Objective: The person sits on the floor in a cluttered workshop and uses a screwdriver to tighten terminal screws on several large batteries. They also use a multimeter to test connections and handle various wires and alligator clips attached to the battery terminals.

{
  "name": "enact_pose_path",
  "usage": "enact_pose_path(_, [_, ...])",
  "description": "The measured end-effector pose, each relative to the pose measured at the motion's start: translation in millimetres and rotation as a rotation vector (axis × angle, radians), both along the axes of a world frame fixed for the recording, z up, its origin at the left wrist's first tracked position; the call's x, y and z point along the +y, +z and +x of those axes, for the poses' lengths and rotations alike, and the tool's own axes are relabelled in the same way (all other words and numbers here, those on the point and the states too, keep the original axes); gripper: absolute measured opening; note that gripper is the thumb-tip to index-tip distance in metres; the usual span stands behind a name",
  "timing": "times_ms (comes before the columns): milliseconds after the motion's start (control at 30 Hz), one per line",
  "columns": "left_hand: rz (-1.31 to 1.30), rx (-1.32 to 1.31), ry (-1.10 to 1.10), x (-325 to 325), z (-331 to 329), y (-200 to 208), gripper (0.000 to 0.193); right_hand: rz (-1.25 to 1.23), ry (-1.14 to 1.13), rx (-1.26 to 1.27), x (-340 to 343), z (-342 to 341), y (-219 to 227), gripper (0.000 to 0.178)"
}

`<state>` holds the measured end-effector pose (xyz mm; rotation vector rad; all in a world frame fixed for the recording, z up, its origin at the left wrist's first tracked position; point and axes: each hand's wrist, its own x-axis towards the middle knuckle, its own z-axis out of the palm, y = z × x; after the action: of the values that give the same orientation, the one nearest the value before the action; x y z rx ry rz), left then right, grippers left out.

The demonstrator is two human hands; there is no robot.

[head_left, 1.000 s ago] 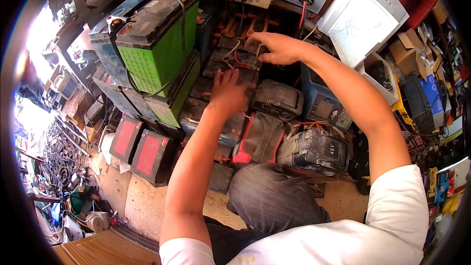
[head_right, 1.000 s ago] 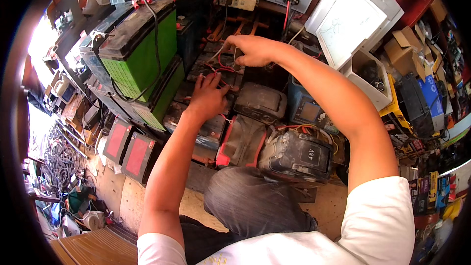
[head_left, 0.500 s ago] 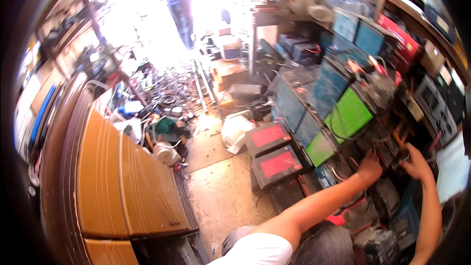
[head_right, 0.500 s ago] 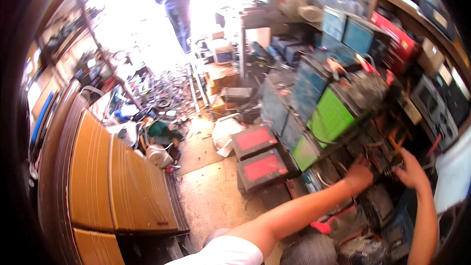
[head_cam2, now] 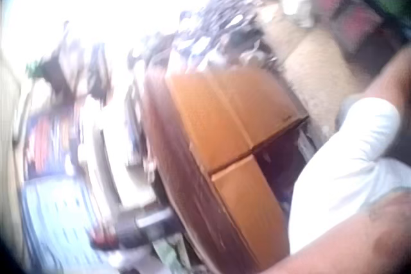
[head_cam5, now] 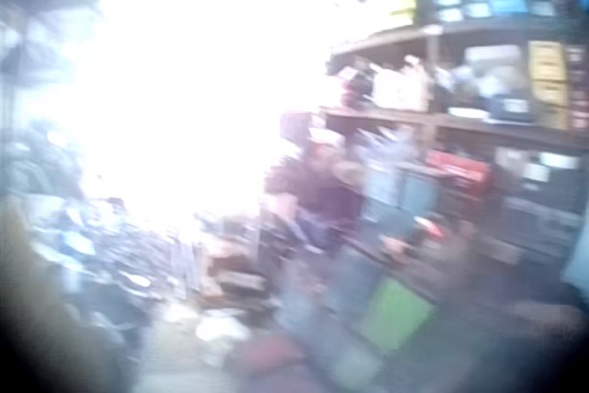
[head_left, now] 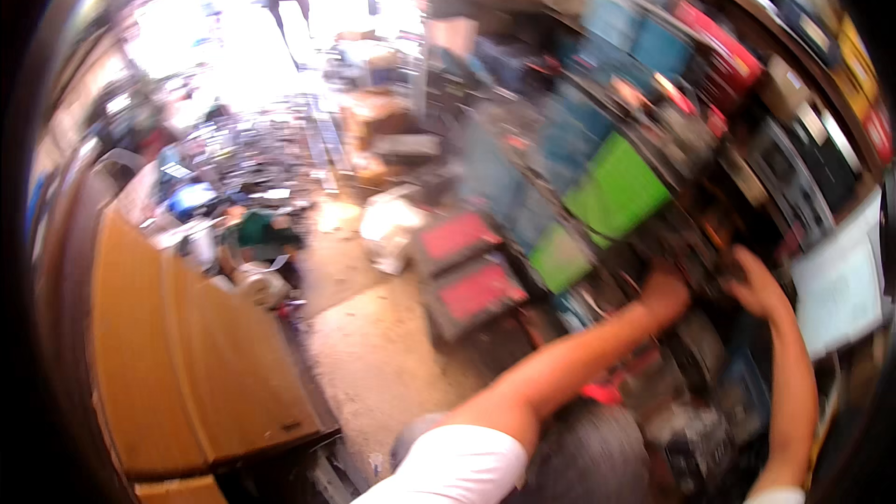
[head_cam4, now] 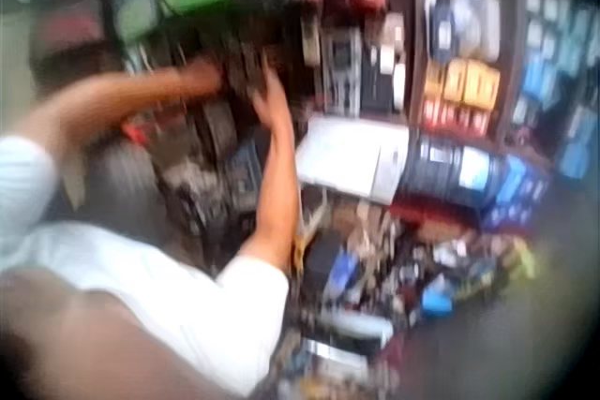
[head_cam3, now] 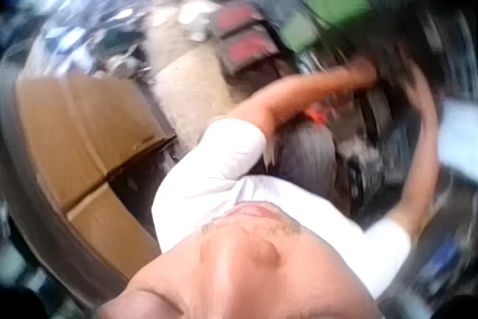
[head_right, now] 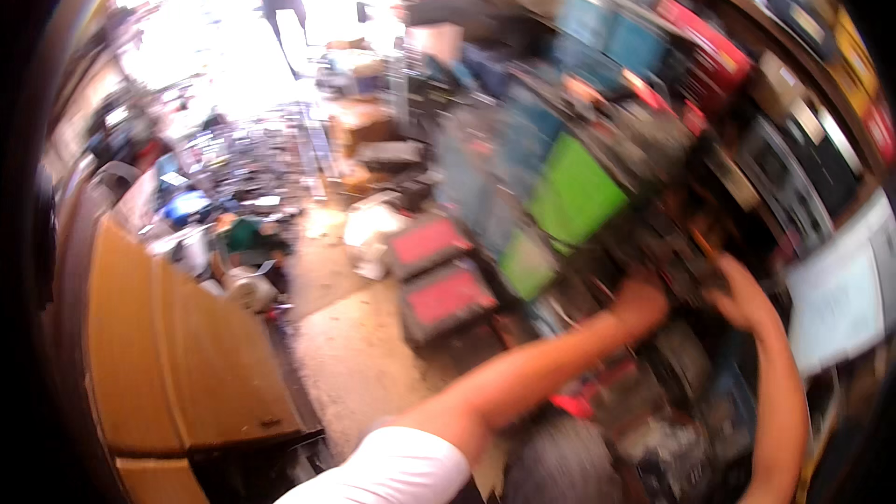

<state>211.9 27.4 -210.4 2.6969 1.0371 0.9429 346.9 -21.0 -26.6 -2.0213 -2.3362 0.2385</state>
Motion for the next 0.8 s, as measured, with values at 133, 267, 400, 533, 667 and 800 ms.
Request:
enact_pose_path(133, [-0.061,0.194,-0.028,4.9,-14.3,12.1,0.032,0.116,0.126,-0.120,8.1,-1.1,-4.3,0.026])
enact_pose_path(267, [0.075,0.095,-0.076,11.1,-29.1,12.0,0.023,-0.103,-0.035,0.051,10.1,-7.2,3.2,0.030])
enact_pose_path(400, [0.090,-0.002,-0.118,13.9,-33.2,6.5,0.015,-0.202,-0.200,-0.175,10.4,-14.9,10.1,0.026])
enact_pose_path(533, [0.099,-0.025,-0.089,14.4,-30.2,3.0,0.014,-0.079,0.261,-0.056,9.8,-15.5,11.1,0.018])
enact_pose_path(667, [0.068,0.032,-0.060,16.0,-26.9,4.5,0.011,-0.123,0.139,-0.102,13.3,-15.7,11.0,0.017])
enact_pose_path(800, [0.017,-0.038,-0.065,16.0,-27.1,4.8,0.011,-0.153,-0.087,-0.124,16.8,-21.6,9.4,0.019])
